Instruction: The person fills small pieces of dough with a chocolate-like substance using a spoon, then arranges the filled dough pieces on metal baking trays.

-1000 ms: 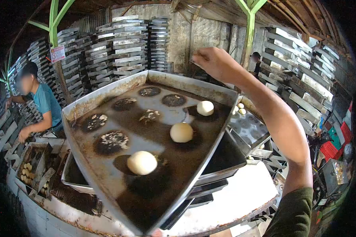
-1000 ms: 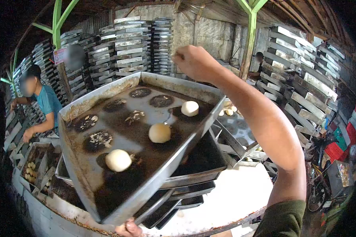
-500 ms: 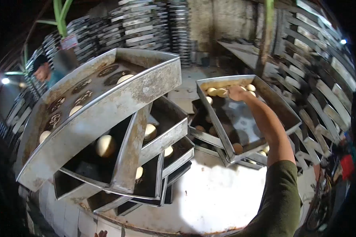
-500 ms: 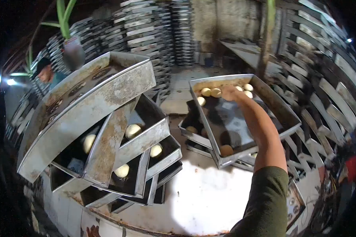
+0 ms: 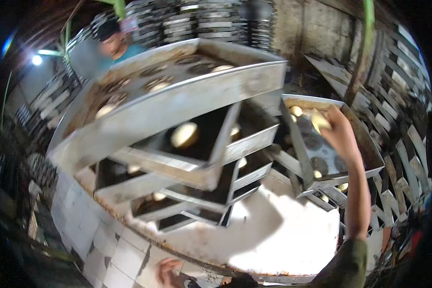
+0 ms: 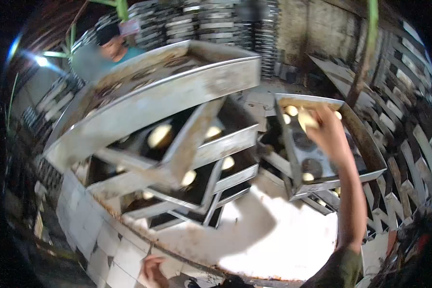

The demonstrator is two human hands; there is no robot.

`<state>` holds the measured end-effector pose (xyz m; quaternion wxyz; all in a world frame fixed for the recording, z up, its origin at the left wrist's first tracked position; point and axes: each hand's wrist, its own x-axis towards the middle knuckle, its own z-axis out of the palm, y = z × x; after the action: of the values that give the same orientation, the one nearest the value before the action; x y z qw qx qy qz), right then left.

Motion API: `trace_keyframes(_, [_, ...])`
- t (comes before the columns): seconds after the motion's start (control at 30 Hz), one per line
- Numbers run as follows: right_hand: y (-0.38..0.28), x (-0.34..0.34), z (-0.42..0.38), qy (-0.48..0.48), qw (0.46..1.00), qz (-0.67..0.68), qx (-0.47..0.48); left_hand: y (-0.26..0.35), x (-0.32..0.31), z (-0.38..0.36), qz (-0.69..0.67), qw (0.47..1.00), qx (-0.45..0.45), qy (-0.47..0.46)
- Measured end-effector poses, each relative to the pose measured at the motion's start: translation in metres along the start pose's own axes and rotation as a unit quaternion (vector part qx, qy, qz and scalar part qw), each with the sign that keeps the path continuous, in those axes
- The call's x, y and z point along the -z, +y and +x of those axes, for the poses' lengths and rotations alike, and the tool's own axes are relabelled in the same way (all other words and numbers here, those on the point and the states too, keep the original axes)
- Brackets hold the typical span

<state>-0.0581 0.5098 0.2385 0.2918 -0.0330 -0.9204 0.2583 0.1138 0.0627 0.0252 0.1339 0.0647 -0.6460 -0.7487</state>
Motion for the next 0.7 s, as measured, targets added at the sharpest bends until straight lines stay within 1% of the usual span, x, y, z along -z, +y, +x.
trace_keyframes(0.03, [-0.028, -0.011, -0.046, 0.048, 0.993, 0.095, 0.056, 0.027, -0.017, -0.004, -0.100, 0.982, 0.154, -0.040])
trace_keyframes(0.07, [-0.062, -0.035, -0.094, 0.135, 0.977, 0.070, 0.152, 0.020, -0.010, 0.000, -0.178, 0.961, 0.119, -0.177])
trace_keyframes(0.1, [-0.091, -0.062, -0.152, 0.122, 0.985, 0.090, 0.085, 0.012, -0.003, 0.004, -0.251, 0.911, 0.098, -0.313])
trace_keyframes(0.17, [-0.155, -0.142, -0.248, -0.007, 0.988, 0.029, 0.150, 0.006, 0.009, 0.005, -0.378, 0.878, 0.144, -0.258])
trace_keyframes(0.2, [-0.212, -0.166, -0.283, -0.161, 0.979, 0.078, 0.099, 0.005, 0.030, 0.005, -0.353, 0.895, 0.161, -0.222])
trace_keyframes(0.23, [-0.252, -0.197, -0.301, -0.367, 0.919, 0.067, 0.130, 0.006, 0.055, 0.006, -0.328, 0.908, 0.179, -0.188])
trace_keyframes(0.27, [-0.283, -0.219, -0.324, -0.335, 0.904, 0.127, 0.235, 0.011, 0.092, 0.014, -0.198, 0.927, 0.303, -0.098])
trace_keyframes(0.3, [-0.308, -0.234, -0.344, -0.299, 0.873, 0.188, 0.335, 0.015, 0.125, 0.021, -0.246, 0.936, 0.237, -0.082])
trace_keyframes(0.33, [-0.322, -0.240, -0.347, -0.427, 0.817, 0.288, 0.261, 0.006, 0.160, 0.020, -0.277, 0.937, 0.213, -0.019])
trace_keyframes(0.37, [-0.338, -0.250, -0.345, -0.482, 0.800, 0.310, 0.177, -0.004, 0.190, 0.022, -0.302, 0.934, 0.189, 0.037])
trace_keyframes(0.4, [-0.354, -0.260, -0.344, -0.524, 0.781, 0.328, 0.086, -0.016, 0.210, 0.024, -0.266, 0.944, 0.176, 0.087])
trace_keyframes(0.43, [-0.378, -0.283, -0.344, -0.349, 0.855, 0.371, 0.098, -0.030, 0.225, 0.024, -0.270, 0.942, 0.174, 0.094])
trace_keyframes(0.47, [-0.395, -0.319, -0.344, -0.255, 0.879, 0.394, 0.083, -0.043, 0.235, 0.023, -0.200, 0.967, 0.159, 0.017])
trace_keyframes(0.5, [-0.410, -0.353, -0.337, -0.246, 0.898, 0.361, 0.055, -0.051, 0.240, 0.026, -0.127, 0.980, 0.140, -0.064])
trace_keyframes(0.53, [-0.417, -0.394, -0.326, -0.297, 0.860, 0.409, -0.068, -0.013, 0.222, 0.034, -0.262, 0.941, 0.213, 0.005])
trace_keyframes(0.57, [-0.411, -0.445, -0.310, -0.302, 0.791, 0.516, -0.131, -0.007, 0.235, 0.056, -0.337, 0.917, 0.208, -0.054])
trace_keyframes(0.6, [-0.417, -0.468, -0.286, -0.287, 0.883, 0.361, -0.089, -0.042, 0.259, 0.072, -0.147, 0.976, 0.132, -0.091])
trace_keyframes(0.63, [-0.421, -0.496, -0.269, -0.228, 0.892, 0.384, -0.076, -0.035, 0.268, 0.094, -0.334, 0.927, 0.132, -0.108])
trace_keyframes(0.67, [-0.399, -0.560, -0.253, -0.116, 0.960, 0.253, 0.016, -0.027, 0.276, 0.116, -0.507, 0.841, 0.142, -0.127])
trace_keyframes(0.7, [-0.397, -0.598, -0.237, -0.018, 0.976, 0.216, 0.010, -0.023, 0.286, 0.134, -0.517, 0.832, 0.174, -0.098])
